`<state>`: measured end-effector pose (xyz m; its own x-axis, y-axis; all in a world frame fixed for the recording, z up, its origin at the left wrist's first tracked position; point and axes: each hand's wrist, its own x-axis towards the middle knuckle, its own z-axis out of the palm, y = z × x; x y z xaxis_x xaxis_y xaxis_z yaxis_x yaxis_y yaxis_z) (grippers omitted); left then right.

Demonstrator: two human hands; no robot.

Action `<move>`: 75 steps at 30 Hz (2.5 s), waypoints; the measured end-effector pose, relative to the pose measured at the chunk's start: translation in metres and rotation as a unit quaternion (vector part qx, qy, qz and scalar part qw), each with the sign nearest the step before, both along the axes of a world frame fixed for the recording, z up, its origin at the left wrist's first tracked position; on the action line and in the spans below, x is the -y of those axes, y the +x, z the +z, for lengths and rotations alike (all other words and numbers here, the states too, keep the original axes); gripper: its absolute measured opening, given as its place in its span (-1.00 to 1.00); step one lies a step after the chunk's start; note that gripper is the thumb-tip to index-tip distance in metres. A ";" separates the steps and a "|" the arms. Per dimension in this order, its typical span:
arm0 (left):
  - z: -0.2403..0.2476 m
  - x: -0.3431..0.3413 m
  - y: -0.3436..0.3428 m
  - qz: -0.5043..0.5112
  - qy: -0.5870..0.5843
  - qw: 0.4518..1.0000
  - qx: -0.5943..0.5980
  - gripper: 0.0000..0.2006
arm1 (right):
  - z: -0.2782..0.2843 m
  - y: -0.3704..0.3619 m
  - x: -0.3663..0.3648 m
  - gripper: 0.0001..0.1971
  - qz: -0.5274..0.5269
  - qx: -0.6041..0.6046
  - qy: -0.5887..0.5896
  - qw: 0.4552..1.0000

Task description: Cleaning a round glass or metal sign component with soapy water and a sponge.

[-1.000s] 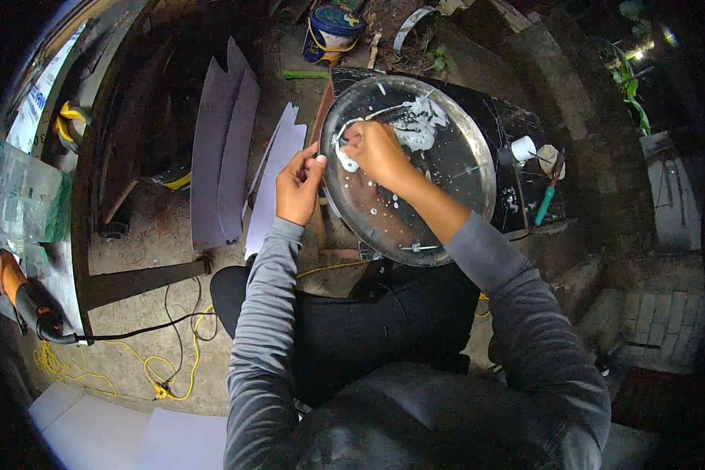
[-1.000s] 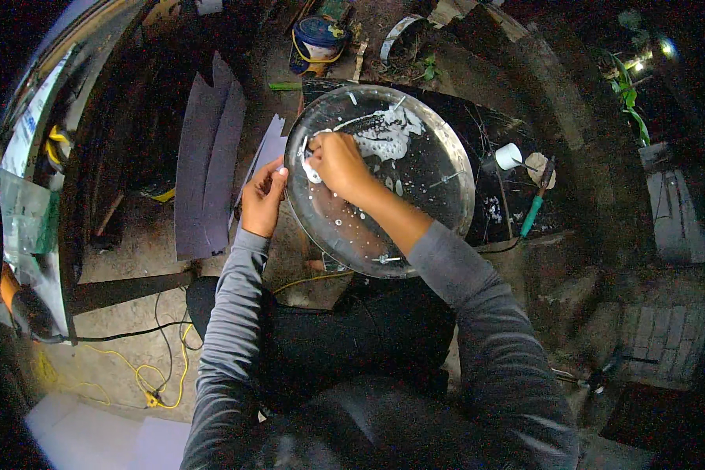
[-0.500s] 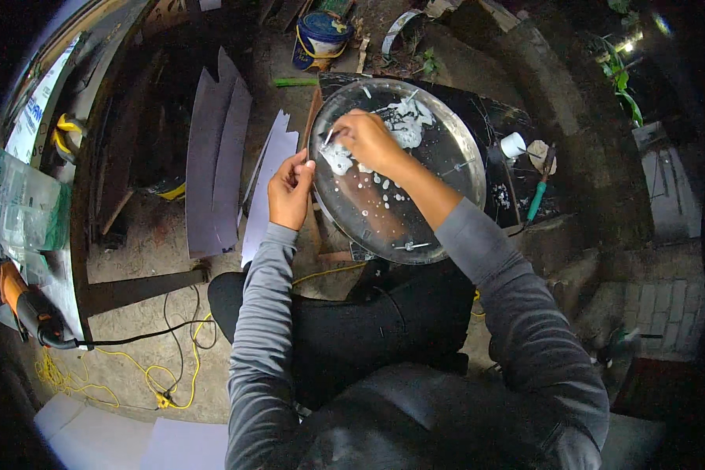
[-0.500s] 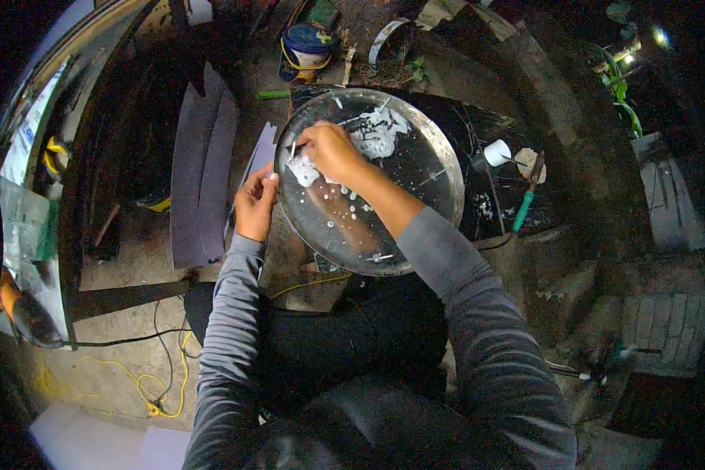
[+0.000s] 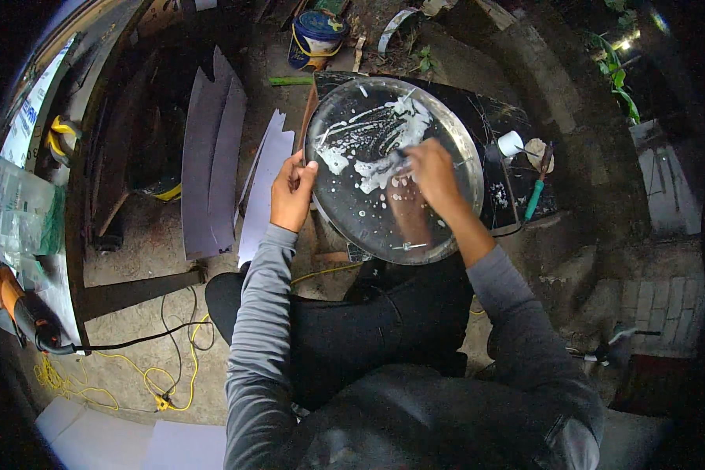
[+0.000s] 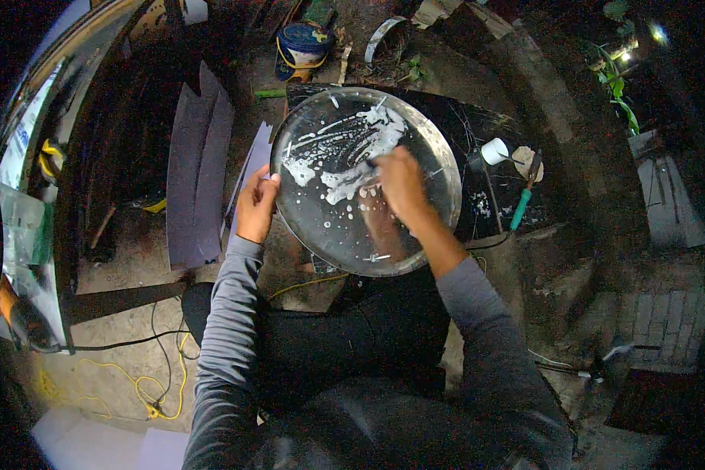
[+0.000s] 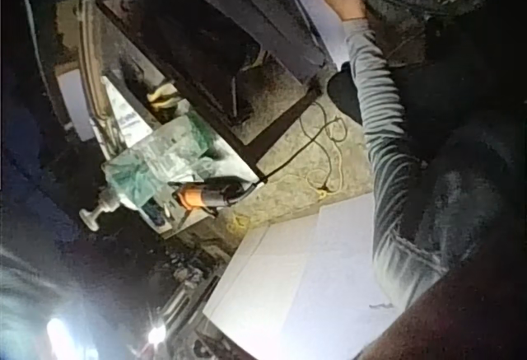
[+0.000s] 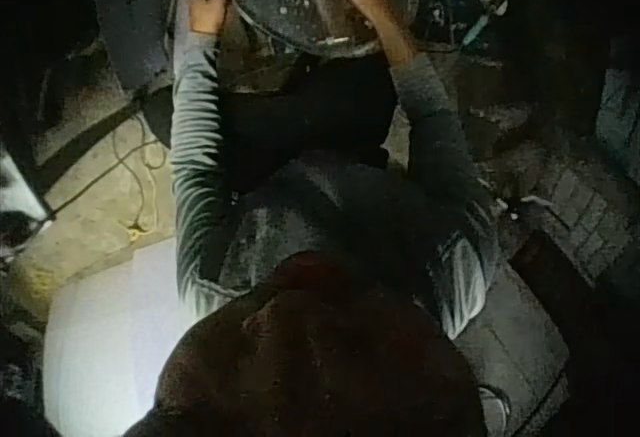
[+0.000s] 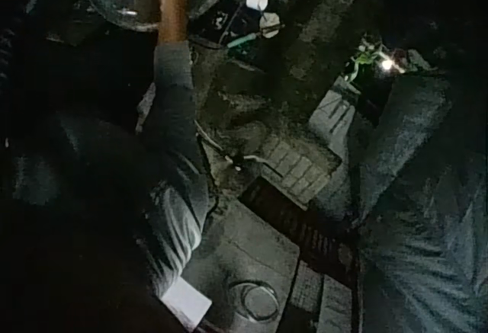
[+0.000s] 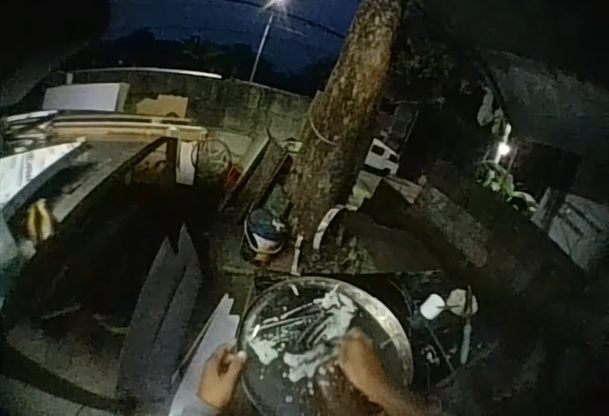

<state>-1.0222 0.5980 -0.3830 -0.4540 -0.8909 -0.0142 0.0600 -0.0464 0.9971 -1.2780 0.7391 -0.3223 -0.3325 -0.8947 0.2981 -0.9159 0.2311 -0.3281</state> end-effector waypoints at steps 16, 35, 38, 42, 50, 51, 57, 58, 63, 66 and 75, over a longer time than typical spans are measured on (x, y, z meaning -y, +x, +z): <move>-0.001 -0.002 0.001 -0.041 0.023 0.998 -0.036 -0.57 | -0.001 -0.006 0.092 -0.82 0.011 -0.035 -0.130 0.991; 0.006 -0.001 0.001 -0.032 0.014 0.998 -0.043 -0.59 | -0.020 0.012 0.162 -0.86 0.221 0.029 -0.115 0.968; 0.004 -0.002 0.002 -0.034 -0.004 0.998 -0.046 -0.59 | -0.008 -0.002 0.162 -0.86 0.143 -0.005 -0.112 0.983; -0.001 -0.001 0.001 -0.035 0.006 0.999 -0.040 -0.60 | -0.002 -0.005 0.166 -0.86 0.053 -0.010 -0.091 0.994; 0.001 -0.002 0.000 -0.030 0.014 0.998 -0.062 -0.59 | -0.008 0.001 0.159 -0.80 0.118 -0.070 -0.076 0.988; 0.002 -0.003 0.000 -0.029 0.015 0.998 -0.051 -0.59 | -0.005 -0.010 0.160 -0.80 0.146 -0.079 -0.086 0.982; -0.004 -0.001 -0.003 -0.026 0.017 0.998 -0.061 -0.60 | 0.003 -0.051 0.153 -0.84 0.023 -0.345 0.013 0.938; -0.006 -0.001 -0.004 -0.023 0.010 0.998 -0.061 -0.60 | 0.004 -0.051 0.153 -0.85 -0.009 -0.364 0.034 0.931; -0.012 -0.001 -0.005 -0.021 -0.004 0.998 -0.058 -0.60 | 0.012 -0.035 0.152 -0.86 -0.025 -0.381 0.055 0.923; -0.011 -0.001 -0.004 -0.025 -0.022 0.997 -0.071 -0.58 | 0.012 -0.016 0.137 -0.86 0.127 -0.246 -0.051 0.960; -0.005 -0.004 -0.003 -0.033 -0.015 0.999 -0.023 -0.57 | 0.023 -0.069 0.052 -0.88 -0.142 -0.213 0.189 0.948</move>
